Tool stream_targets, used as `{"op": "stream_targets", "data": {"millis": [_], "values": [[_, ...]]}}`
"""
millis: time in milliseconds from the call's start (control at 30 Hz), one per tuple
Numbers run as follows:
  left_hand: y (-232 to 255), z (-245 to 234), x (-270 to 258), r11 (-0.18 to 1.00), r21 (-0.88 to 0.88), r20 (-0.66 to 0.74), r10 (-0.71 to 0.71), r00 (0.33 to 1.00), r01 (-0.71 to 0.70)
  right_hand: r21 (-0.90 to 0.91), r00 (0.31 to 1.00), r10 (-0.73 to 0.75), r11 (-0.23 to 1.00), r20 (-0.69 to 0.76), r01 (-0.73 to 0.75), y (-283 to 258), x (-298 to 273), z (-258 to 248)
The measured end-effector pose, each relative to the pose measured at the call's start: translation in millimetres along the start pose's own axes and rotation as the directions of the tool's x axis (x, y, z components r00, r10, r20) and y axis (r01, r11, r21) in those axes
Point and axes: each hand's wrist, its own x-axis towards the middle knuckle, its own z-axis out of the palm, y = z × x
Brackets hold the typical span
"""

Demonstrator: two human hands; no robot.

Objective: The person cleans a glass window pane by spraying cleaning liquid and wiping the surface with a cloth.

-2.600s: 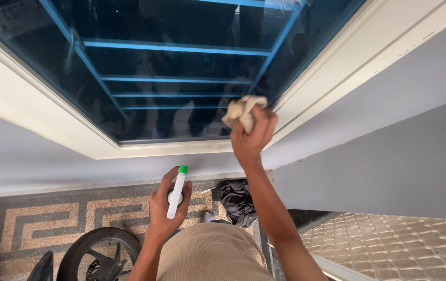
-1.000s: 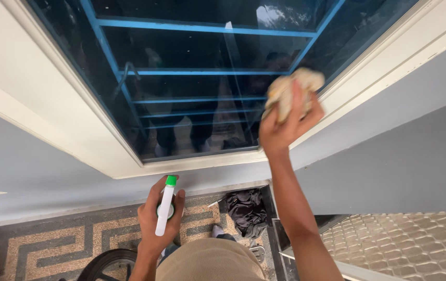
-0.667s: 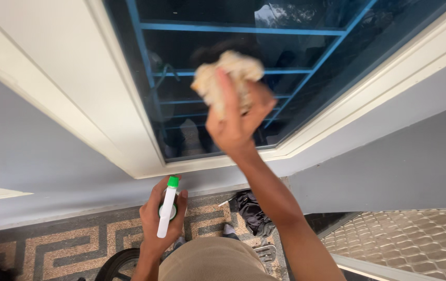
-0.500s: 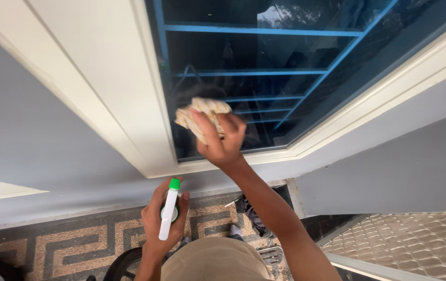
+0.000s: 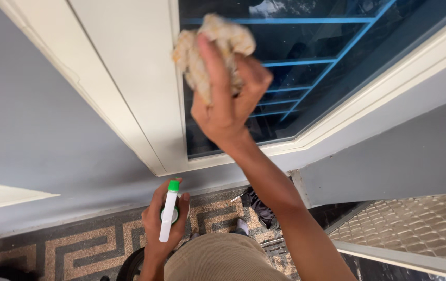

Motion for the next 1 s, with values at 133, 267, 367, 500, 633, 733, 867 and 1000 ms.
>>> {"op": "stream_targets", "data": {"millis": [133, 267, 367, 500, 633, 733, 867, 1000], "values": [[1, 4, 2, 0.999, 0.014, 0.021, -0.029, 0.999, 0.029, 0.016, 0.996, -0.035, 0.999, 0.080, 0.034, 2, -38, -7], [1, 14, 4, 1.000, 0.014, 0.039, -0.002, 0.999, 0.001, 0.014, 0.983, -0.118, 0.993, 0.141, 0.117, 24, -79, -15], [4, 25, 6, 1.000, 0.022, 0.052, 0.014, 0.999, -0.016, -0.042, 0.983, -0.141, 0.988, 0.121, 0.147, 50, -79, -27], [11, 47, 8, 1.000, 0.011, 0.076, 0.016, 0.997, -0.016, -0.079, 0.996, -0.085, 0.993, 0.042, 0.088, 97, -30, -45], [21, 73, 8, 1.000, -0.005, 0.100, -0.029, 0.995, 0.029, -0.127, 0.999, 0.006, 0.992, -0.032, -0.010, 144, 16, -68], [29, 95, 8, 1.000, -0.012, 0.110, -0.021, 0.994, 0.023, -0.142, 0.995, 0.094, 0.985, -0.016, -0.096, 164, 8, -83], [35, 120, 6, 0.996, 0.041, 0.144, -0.082, 0.986, 0.077, -0.187, 0.967, 0.253, 0.952, 0.036, -0.242, 187, -47, -108], [38, 145, 1, 0.993, 0.087, 0.166, -0.093, 0.982, 0.080, -0.172, 0.967, 0.246, 0.957, 0.063, -0.232, 210, -96, -124]]}}
